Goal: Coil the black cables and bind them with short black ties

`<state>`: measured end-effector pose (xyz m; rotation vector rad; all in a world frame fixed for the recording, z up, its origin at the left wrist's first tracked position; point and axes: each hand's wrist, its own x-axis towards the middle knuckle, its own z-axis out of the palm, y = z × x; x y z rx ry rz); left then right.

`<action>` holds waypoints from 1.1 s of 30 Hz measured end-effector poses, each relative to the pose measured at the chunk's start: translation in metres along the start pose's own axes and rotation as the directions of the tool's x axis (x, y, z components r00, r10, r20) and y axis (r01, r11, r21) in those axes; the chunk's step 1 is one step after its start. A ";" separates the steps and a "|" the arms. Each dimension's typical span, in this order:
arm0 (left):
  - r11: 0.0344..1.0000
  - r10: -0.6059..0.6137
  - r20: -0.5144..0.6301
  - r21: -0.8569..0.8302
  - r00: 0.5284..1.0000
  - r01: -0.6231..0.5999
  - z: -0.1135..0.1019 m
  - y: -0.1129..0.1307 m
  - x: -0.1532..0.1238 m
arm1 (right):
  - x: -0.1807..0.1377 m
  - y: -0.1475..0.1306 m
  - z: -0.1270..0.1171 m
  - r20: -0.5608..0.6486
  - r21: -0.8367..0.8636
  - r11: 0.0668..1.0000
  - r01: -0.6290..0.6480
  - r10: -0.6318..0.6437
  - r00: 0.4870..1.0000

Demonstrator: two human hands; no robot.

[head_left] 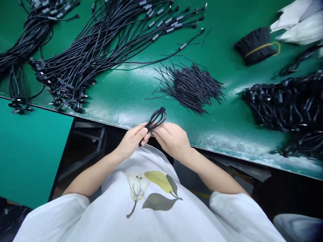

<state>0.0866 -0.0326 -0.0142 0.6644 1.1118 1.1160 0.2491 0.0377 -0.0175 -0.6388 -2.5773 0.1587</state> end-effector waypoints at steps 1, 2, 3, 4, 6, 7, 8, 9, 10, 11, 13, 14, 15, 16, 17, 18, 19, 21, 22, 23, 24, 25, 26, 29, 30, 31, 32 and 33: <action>0.998 0.025 -0.026 0.056 0.999 -0.024 -0.001 0.000 -0.001 | 0.000 -0.002 0.000 0.010 0.026 1.000 -0.006 0.005 1.000; 0.989 0.055 -0.057 0.137 0.997 -0.047 -0.002 0.000 -0.001 | 0.000 -0.004 0.001 0.011 0.040 0.999 -0.006 0.005 1.000; 0.971 0.083 -0.084 0.232 0.993 -0.061 -0.004 0.000 -0.001 | 0.000 -0.006 0.002 -0.004 0.034 0.999 0.002 -0.002 1.000; 0.941 0.105 -0.106 0.331 0.989 -0.065 -0.006 -0.001 -0.001 | 0.000 -0.007 0.003 -0.030 0.008 1.000 0.019 -0.019 0.999; 0.861 0.161 -0.123 0.503 0.979 -0.078 -0.008 -0.002 -0.001 | 0.002 -0.006 0.004 -0.103 -0.090 0.993 0.081 -0.090 0.991; 0.815 0.199 -0.114 0.570 0.973 -0.100 -0.010 -0.003 0.000 | 0.004 -0.005 0.003 -0.129 -0.141 0.979 0.145 -0.163 0.978; 0.768 0.236 -0.092 0.627 0.967 -0.128 -0.011 -0.004 0.000 | 0.007 -0.003 0.002 -0.134 -0.179 0.957 0.229 -0.254 0.958; 0.724 0.264 -0.060 0.672 0.963 -0.157 -0.011 -0.004 0.000 | 0.010 -0.001 0.000 -0.115 -0.197 0.928 0.315 -0.341 0.933; 0.690 0.273 -0.023 0.701 0.962 -0.179 -0.012 -0.005 0.001 | 0.014 0.001 -0.002 -0.074 -0.195 0.900 0.390 -0.410 0.909; 0.675 0.259 0.012 0.713 0.966 -0.190 -0.013 -0.005 0.001 | 0.017 0.003 -0.004 -0.020 -0.180 0.877 0.446 -0.456 0.890; 0.702 0.184 0.060 0.691 0.981 -0.174 -0.015 -0.004 0.002 | 0.021 0.007 -0.009 0.098 -0.149 0.851 0.504 -0.495 0.864; 0.734 0.137 0.074 0.662 0.988 -0.152 -0.016 -0.004 0.002 | 0.023 0.008 -0.012 0.149 -0.143 0.839 0.525 -0.507 0.849; 0.771 0.087 0.083 0.625 0.993 -0.120 -0.018 -0.004 0.003 | 0.024 0.009 -0.014 0.194 -0.140 0.820 0.555 -0.527 0.827; 0.808 0.034 0.086 0.584 0.996 -0.078 -0.019 -0.005 0.003 | 0.024 0.009 -0.016 0.232 -0.141 0.797 0.587 -0.550 0.802; 0.841 -0.018 0.086 0.541 0.996 -0.032 -0.020 -0.006 0.004 | 0.025 0.009 -0.017 0.264 -0.147 0.778 0.611 -0.565 0.782; 0.867 -0.063 0.085 0.498 0.994 0.013 -0.021 -0.007 0.005 | 0.025 0.008 -0.019 0.291 -0.155 0.766 0.624 -0.569 0.770; 0.888 -0.103 0.081 0.457 0.991 0.055 -0.022 -0.008 0.006 | 0.025 0.006 -0.020 0.312 -0.166 0.758 0.631 -0.566 0.763; 0.914 -0.159 0.070 0.387 0.985 0.120 -0.022 -0.010 0.007 | 0.026 0.000 -0.021 0.354 -0.202 0.745 0.636 -0.550 0.756; 0.922 -0.176 0.062 0.359 0.982 0.143 -0.021 -0.011 0.008 | 0.026 -0.003 -0.021 0.373 -0.225 0.734 0.641 -0.543 0.752; 0.928 -0.188 0.051 0.336 0.981 0.161 -0.021 -0.012 0.008 | 0.026 -0.006 -0.021 0.388 -0.250 0.719 0.648 -0.539 0.748; 0.933 -0.196 0.038 0.315 0.980 0.175 -0.020 -0.012 0.009 | 0.026 -0.009 -0.021 0.398 -0.276 0.705 0.653 -0.535 0.745; 0.937 -0.201 0.027 0.297 0.979 0.184 -0.019 -0.012 0.009 | 0.026 -0.011 -0.020 0.403 -0.298 0.693 0.656 -0.532 0.745; 0.940 -0.204 0.019 0.283 0.979 0.190 -0.019 -0.012 0.009 | 0.026 -0.012 -0.019 0.405 -0.312 0.686 0.658 -0.530 0.745; 0.942 -0.239 0.016 0.248 0.971 0.228 -0.021 -0.011 0.008 | 0.026 -0.011 -0.017 0.424 -0.286 0.695 0.660 -0.526 0.737; 0.939 -0.260 0.021 0.237 0.965 0.248 -0.022 -0.011 0.008 | 0.026 -0.010 -0.016 0.428 -0.267 0.709 0.653 -0.519 0.740; 0.937 -0.280 0.026 0.226 0.960 0.267 -0.023 -0.011 0.008 | 0.025 -0.008 -0.014 0.427 -0.249 0.729 0.638 -0.509 0.748; 0.935 -0.297 0.035 0.216 0.954 0.283 -0.023 -0.011 0.008 | 0.024 -0.007 -0.013 0.420 -0.232 0.751 0.618 -0.496 0.760; 0.933 -0.309 0.049 0.208 0.950 0.293 -0.024 -0.012 0.008 | 0.024 -0.006 -0.012 0.410 -0.218 0.770 0.600 -0.485 0.772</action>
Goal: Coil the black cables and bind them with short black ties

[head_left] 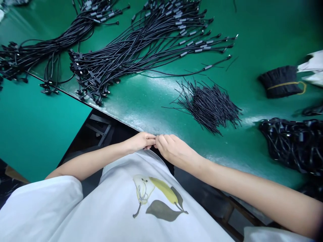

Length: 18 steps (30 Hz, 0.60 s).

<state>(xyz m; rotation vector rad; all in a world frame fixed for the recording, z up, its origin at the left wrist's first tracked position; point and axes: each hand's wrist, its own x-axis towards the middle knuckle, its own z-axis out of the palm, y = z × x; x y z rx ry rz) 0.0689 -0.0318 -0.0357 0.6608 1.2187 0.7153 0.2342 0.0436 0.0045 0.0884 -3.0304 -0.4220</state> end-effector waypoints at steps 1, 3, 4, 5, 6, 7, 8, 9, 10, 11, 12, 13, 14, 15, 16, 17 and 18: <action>1.000 -0.006 0.014 -0.006 1.000 0.006 0.000 -0.001 0.000 | -0.001 0.000 0.001 -0.007 0.020 1.000 -0.011 0.011 1.000; 1.000 -0.017 0.020 -0.018 1.000 0.017 0.002 -0.002 0.001 | -0.001 -0.002 0.004 -0.011 0.049 0.999 -0.014 0.014 1.000; 0.999 -0.027 0.013 -0.021 1.000 0.027 0.004 -0.003 0.001 | -0.001 -0.004 0.004 -0.009 0.063 0.998 -0.021 0.022 1.000; 0.999 -0.034 0.000 -0.022 0.999 0.034 0.006 -0.003 0.001 | 0.000 -0.006 0.004 -0.009 0.079 0.996 -0.038 0.039 0.999; 0.999 -0.033 -0.017 -0.021 0.999 0.033 0.008 -0.002 0.001 | 0.001 -0.008 0.005 -0.011 0.096 0.993 -0.065 0.066 0.998; 1.000 -0.024 -0.035 -0.017 0.999 0.023 0.010 -0.001 0.001 | 0.002 -0.010 0.005 -0.013 0.112 0.989 -0.099 0.101 0.995; 1.000 -0.005 -0.054 -0.014 0.999 0.004 0.011 0.001 0.001 | 0.004 -0.012 0.006 -0.013 0.120 0.984 -0.131 0.133 0.991; 1.000 0.021 -0.077 -0.014 0.997 -0.023 0.013 0.003 0.002 | 0.006 -0.012 0.007 -0.008 0.117 0.980 -0.161 0.163 0.987; 0.998 0.051 -0.099 -0.015 0.994 -0.053 0.014 0.005 0.002 | 0.008 -0.011 0.009 0.002 0.105 0.976 -0.190 0.191 0.982; 0.996 0.082 -0.125 -0.017 0.989 -0.084 0.015 0.008 0.003 | 0.010 -0.009 0.012 0.016 0.092 0.971 -0.219 0.219 0.976; 0.993 0.112 -0.153 -0.018 0.982 -0.116 0.016 0.010 0.004 | 0.013 -0.005 0.016 0.031 0.085 0.964 -0.252 0.250 0.968; 0.989 0.142 -0.183 -0.019 0.973 -0.148 0.016 0.012 0.006 | 0.015 0.001 0.019 0.041 0.090 0.954 -0.287 0.285 0.958; 0.983 0.172 -0.215 -0.025 0.961 -0.181 0.017 0.015 0.008 | 0.019 0.007 0.023 0.044 0.108 0.939 -0.326 0.323 0.946; 0.976 0.199 -0.251 -0.041 0.947 -0.216 0.017 0.017 0.011 | 0.022 0.014 0.026 0.033 0.138 0.918 -0.372 0.372 0.928; 0.964 0.228 -0.288 -0.069 0.930 -0.257 0.018 0.019 0.014 | 0.026 0.019 0.028 0.008 0.182 0.887 -0.425 0.431 0.902; 0.947 0.257 -0.325 -0.105 0.910 -0.304 0.018 0.022 0.017 | 0.030 0.023 0.029 -0.028 0.240 0.845 -0.478 0.498 0.867; 0.926 0.284 -0.352 -0.142 0.892 -0.351 0.018 0.026 0.020 | 0.034 0.024 0.030 -0.071 0.317 0.791 -0.523 0.569 0.819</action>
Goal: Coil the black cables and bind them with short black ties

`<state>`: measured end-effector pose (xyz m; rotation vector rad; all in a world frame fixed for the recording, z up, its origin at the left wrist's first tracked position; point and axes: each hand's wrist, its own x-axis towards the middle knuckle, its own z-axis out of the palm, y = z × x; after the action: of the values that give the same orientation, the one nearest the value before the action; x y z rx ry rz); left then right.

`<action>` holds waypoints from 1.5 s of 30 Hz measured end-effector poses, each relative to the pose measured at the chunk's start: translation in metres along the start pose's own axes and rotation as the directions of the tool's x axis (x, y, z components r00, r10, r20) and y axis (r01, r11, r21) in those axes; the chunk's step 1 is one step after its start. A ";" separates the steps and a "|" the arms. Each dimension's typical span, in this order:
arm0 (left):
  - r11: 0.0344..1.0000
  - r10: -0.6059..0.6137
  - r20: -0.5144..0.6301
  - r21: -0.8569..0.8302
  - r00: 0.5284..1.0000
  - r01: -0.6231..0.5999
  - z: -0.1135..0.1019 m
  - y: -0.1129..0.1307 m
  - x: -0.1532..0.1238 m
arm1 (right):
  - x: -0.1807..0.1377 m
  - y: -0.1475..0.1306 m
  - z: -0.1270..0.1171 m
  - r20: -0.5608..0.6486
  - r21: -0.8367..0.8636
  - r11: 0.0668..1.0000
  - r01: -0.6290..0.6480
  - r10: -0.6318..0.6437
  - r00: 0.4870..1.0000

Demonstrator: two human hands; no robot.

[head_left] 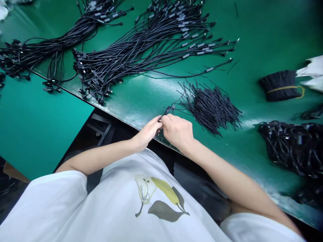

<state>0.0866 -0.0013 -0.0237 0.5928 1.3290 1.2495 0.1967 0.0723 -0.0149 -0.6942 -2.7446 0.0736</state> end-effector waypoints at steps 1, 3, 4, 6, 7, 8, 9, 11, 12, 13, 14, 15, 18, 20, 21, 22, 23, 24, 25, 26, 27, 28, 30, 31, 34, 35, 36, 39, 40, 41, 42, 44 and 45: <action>0.999 0.032 -0.009 -0.043 0.999 -0.033 0.001 0.003 0.003 | 0.002 -0.002 0.001 -0.062 0.102 0.993 -0.067 0.073 0.995; 0.993 0.095 0.007 -0.066 0.995 -0.094 -0.001 0.011 0.006 | 0.001 -0.009 0.003 -0.114 0.368 0.914 -0.170 0.226 0.967; 0.991 0.127 0.017 -0.038 0.992 -0.126 -0.003 0.016 0.006 | -0.002 -0.011 0.004 -0.090 0.506 0.838 -0.204 0.287 0.954; 0.970 0.211 0.041 0.113 0.977 -0.214 -0.009 0.026 0.000 | -0.008 -0.008 0.006 0.033 0.703 0.658 -0.271 0.351 0.936; 0.937 0.262 0.063 0.221 0.963 -0.270 -0.012 0.029 -0.004 | -0.011 -0.004 0.006 0.090 0.748 0.589 -0.308 0.370 0.925; 0.887 0.308 0.101 0.329 0.946 -0.324 -0.015 0.030 -0.008 | -0.013 0.002 0.006 0.122 0.765 0.547 -0.339 0.395 0.911; 0.834 0.333 0.152 0.414 0.931 -0.365 -0.017 0.029 -0.012 | -0.014 0.008 0.004 0.121 0.765 0.534 -0.361 0.431 0.894; 0.794 0.301 0.227 0.478 0.926 -0.375 -0.020 0.022 -0.014 | -0.015 0.017 -0.002 0.030 0.731 0.574 -0.369 0.513 0.858; 0.823 0.250 0.227 0.462 0.941 -0.330 -0.021 0.017 -0.011 | -0.015 0.017 -0.006 -0.035 0.710 0.614 -0.345 0.519 0.854; 0.871 0.177 0.209 0.422 0.962 -0.252 -0.022 0.013 -0.008 | -0.016 0.013 -0.010 -0.087 0.685 0.664 -0.300 0.483 0.871; 0.918 0.096 0.182 0.364 0.978 -0.158 -0.023 0.011 -0.003 | -0.016 0.008 -0.013 -0.119 0.653 0.718 -0.241 0.412 0.903; 0.951 0.028 0.157 0.299 0.987 -0.074 -0.025 0.011 0.001 | -0.017 0.001 -0.015 -0.128 0.619 0.766 -0.173 0.316 0.940; 0.981 0.048 0.118 0.180 0.992 -0.069 -0.030 0.026 0.002 | -0.021 -0.015 -0.013 -0.056 0.545 0.838 -0.024 0.065 0.996; 0.949 0.172 0.171 0.234 0.970 -0.209 -0.032 0.040 -0.006 | -0.021 -0.014 -0.007 -0.009 0.528 0.848 -0.051 0.066 0.998; 0.923 0.210 0.207 0.281 0.956 -0.264 -0.032 0.044 -0.011 | -0.021 -0.010 -0.005 -0.004 0.512 0.855 -0.084 0.100 0.995; 0.899 0.231 0.225 0.323 0.946 -0.296 -0.031 0.045 -0.016 | -0.020 -0.006 -0.003 -0.017 0.482 0.868 -0.117 0.143 0.990; 0.883 0.248 0.209 0.352 0.946 -0.310 -0.029 0.043 -0.020 | -0.019 -0.002 -0.002 -0.043 0.438 0.888 -0.141 0.177 0.983; 0.880 0.270 0.156 0.362 0.950 -0.309 -0.027 0.038 -0.022 | -0.018 0.001 -0.002 -0.079 0.386 0.910 -0.152 0.197 0.977; 0.888 0.288 0.083 0.348 0.954 -0.299 -0.026 0.031 -0.022 | -0.017 0.002 -0.002 -0.114 0.337 0.929 -0.156 0.205 0.972; 0.905 0.294 0.023 0.316 0.956 -0.285 -0.024 0.022 -0.021 | -0.017 0.002 -0.002 -0.137 0.302 0.940 -0.157 0.206 0.969; 0.924 0.272 0.003 0.277 0.962 -0.262 -0.022 0.014 -0.020 | -0.017 0.000 -0.003 -0.147 0.295 0.942 -0.160 0.210 0.966; 0.944 0.231 0.018 0.237 0.973 -0.229 -0.021 0.006 -0.018 | -0.017 -0.002 -0.003 -0.143 0.324 0.930 -0.172 0.228 0.963; 0.972 0.144 0.095 0.174 0.985 -0.159 -0.018 -0.006 -0.015 | -0.017 -0.007 -0.002 -0.086 0.504 0.833 -0.229 0.313 0.946; 0.977 0.129 0.116 0.154 0.985 -0.146 -0.016 -0.009 -0.013 | -0.017 -0.008 -0.001 -0.021 0.642 0.717 -0.271 0.370 0.929; 0.982 0.159 0.099 0.087 0.982 -0.167 -0.009 -0.009 -0.011 | -0.019 -0.005 0.005 0.357 0.908 0.098 -0.407 0.325 0.876; 0.985 0.155 0.099 0.060 0.983 -0.162 -0.006 -0.007 -0.011 | -0.021 -0.002 0.006 0.464 0.885 -0.090 -0.456 0.222 0.857; 0.990 0.136 0.107 0.031 0.985 -0.140 -0.004 -0.005 -0.010 | -0.023 0.002 0.006 0.530 0.841 -0.206 -0.500 0.125 0.839; 0.997 0.049 0.089 -0.058 0.995 -0.044 0.002 0.001 -0.007 | -0.033 0.016 -0.001 0.533 0.846 -0.110 -0.521 0.163 0.830; 0.996 0.034 0.062 -0.090 0.997 -0.028 0.003 0.002 -0.006 | -0.037 0.019 -0.006 0.474 0.867 0.023 -0.499 0.275 0.837; 0.992 0.027 0.031 -0.125 0.999 -0.023 0.005 0.004 -0.004 | -0.042 0.020 -0.012 0.392 0.863 0.163 -0.478 0.379 0.838; 0.987 0.023 0.003 -0.158 1.000 -0.022 0.008 0.005 -0.001 | -0.046 0.019 -0.018 0.301 0.842 0.283 -0.458 0.458 0.836; 0.977 0.021 -0.019 -0.211 1.000 -0.025 0.016 0.005 0.006 | -0.051 0.014 -0.024 0.154 0.794 0.447 -0.411 0.506 0.848; 0.974 0.017 -0.012 -0.228 1.000 -0.019 0.022 0.005 0.010 | -0.053 0.011 -0.024 0.104 0.767 0.512 -0.386 0.495 0.863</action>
<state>0.1031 0.0160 -0.0179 0.4376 1.1695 1.3987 0.2530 0.0562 -0.0085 -1.0386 -1.9949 1.2040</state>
